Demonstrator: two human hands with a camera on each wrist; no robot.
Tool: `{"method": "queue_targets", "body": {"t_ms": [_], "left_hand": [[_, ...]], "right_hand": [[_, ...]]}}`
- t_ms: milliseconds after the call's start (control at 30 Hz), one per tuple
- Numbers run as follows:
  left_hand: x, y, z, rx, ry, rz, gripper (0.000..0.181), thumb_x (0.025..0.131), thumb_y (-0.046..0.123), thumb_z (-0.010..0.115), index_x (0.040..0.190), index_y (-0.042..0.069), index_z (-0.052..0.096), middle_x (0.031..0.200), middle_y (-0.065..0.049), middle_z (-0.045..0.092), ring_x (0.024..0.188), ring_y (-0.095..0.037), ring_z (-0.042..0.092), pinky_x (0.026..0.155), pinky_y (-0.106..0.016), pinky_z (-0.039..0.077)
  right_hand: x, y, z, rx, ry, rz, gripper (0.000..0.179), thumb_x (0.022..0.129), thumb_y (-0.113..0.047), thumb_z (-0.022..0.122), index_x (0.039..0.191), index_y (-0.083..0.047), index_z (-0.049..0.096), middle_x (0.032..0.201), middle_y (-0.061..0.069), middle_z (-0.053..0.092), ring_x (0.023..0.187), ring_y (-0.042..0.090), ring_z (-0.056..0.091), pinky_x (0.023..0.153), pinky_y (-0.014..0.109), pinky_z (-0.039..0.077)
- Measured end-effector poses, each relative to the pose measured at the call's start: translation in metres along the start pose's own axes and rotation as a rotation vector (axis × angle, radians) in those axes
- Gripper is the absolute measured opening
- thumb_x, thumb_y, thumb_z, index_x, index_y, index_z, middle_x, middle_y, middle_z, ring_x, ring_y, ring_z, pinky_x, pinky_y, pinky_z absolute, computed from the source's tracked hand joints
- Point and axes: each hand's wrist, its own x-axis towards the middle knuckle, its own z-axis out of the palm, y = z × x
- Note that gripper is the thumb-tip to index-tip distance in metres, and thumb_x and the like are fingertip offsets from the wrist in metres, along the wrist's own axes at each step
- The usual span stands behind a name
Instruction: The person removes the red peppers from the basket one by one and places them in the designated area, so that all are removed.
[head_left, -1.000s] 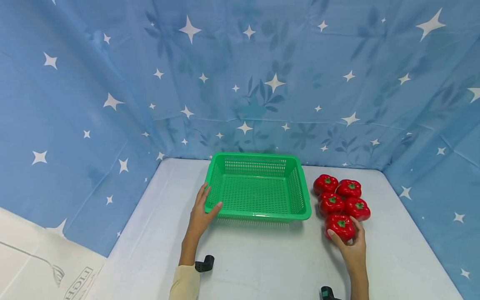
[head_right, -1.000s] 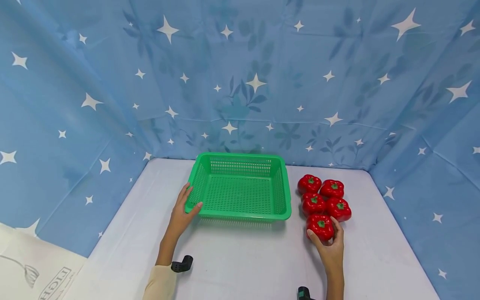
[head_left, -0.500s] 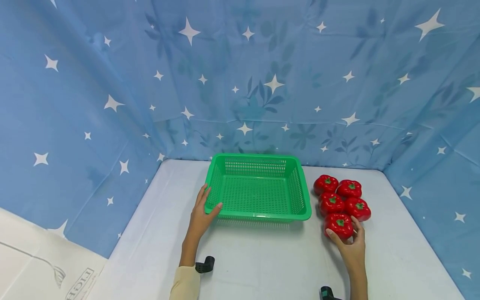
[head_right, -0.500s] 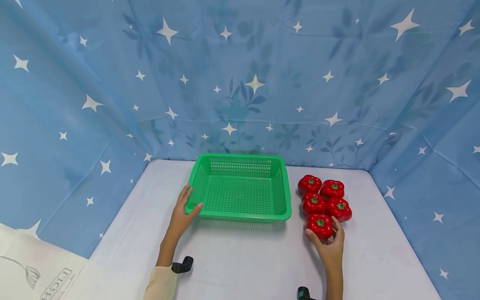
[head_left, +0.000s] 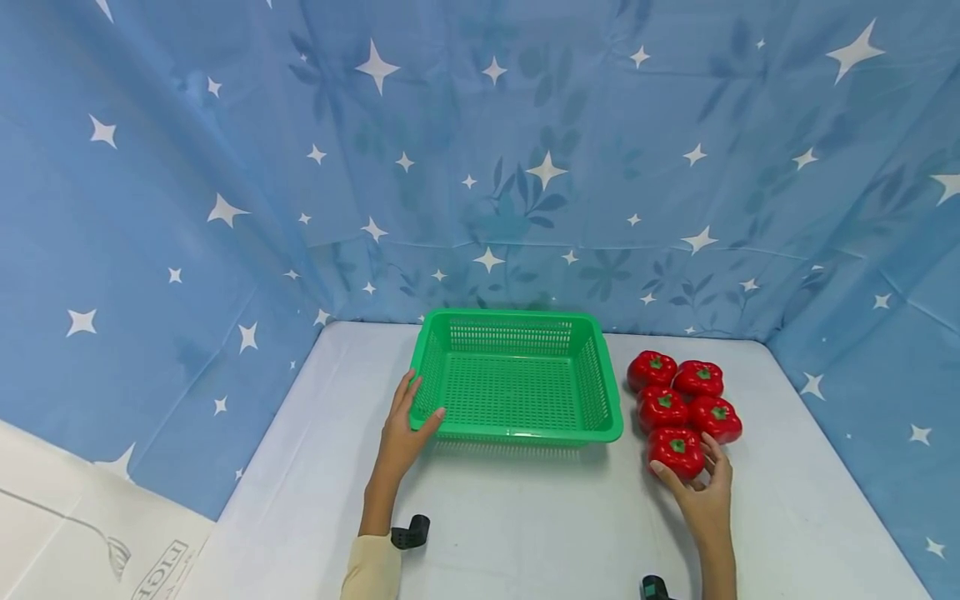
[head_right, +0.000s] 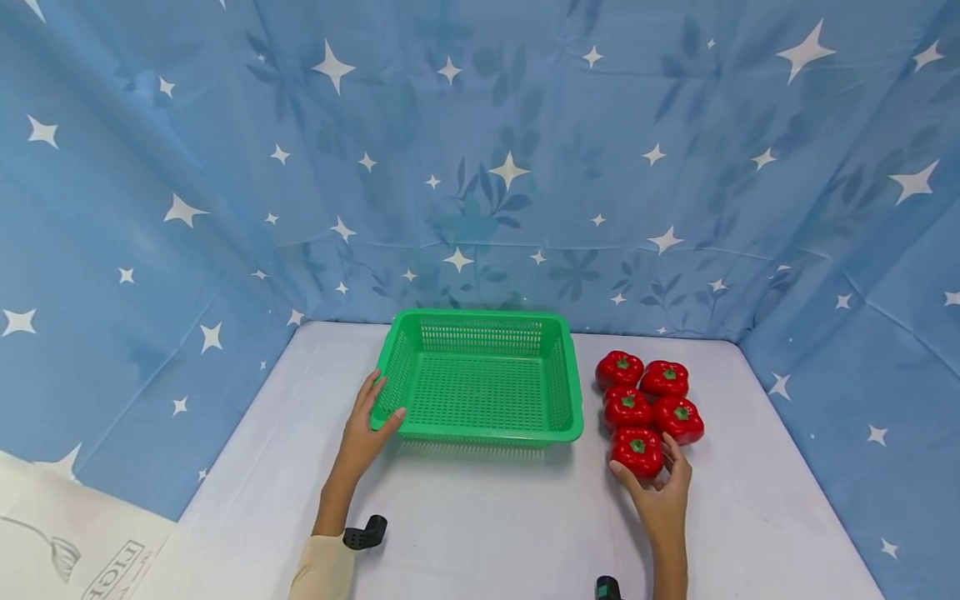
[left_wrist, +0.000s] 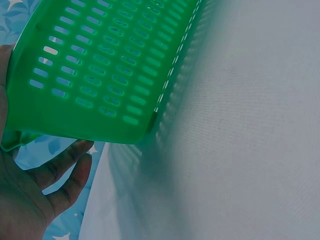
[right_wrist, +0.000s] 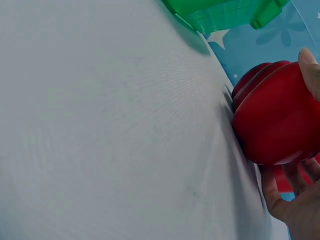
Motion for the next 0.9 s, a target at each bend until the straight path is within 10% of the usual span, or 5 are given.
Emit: {"method": "queue_targets", "body": {"t_ms": [233,900], "left_hand": [[0.001,-0.002,0.001,-0.008,-0.001,-0.001,0.077,0.091,0.048,0.065,0.153,0.013,0.034,0.164,0.005,0.017,0.150,-0.030,0.021,0.110,-0.066,0.030],[0.001,-0.003,0.003,0.010,0.007,0.004,0.073,0.092,0.039,0.067,0.152,0.014,0.035,0.164,0.004,0.018,0.150,-0.030,0.021,0.110,-0.066,0.029]], "right_hand": [[-0.001,-0.004,-0.003,0.028,-0.001,0.005,0.092,0.084,-0.037,0.077,0.155,-0.031,0.020,0.154,0.009,0.028,0.141,0.031,0.029,0.108,0.056,0.039],[-0.004,-0.012,-0.014,-0.011,0.043,-0.018,0.086,0.084,-0.035,0.077,0.153,-0.032,0.025,0.149,0.005,0.036,0.137,0.024,0.036,0.107,0.035,0.044]]}}
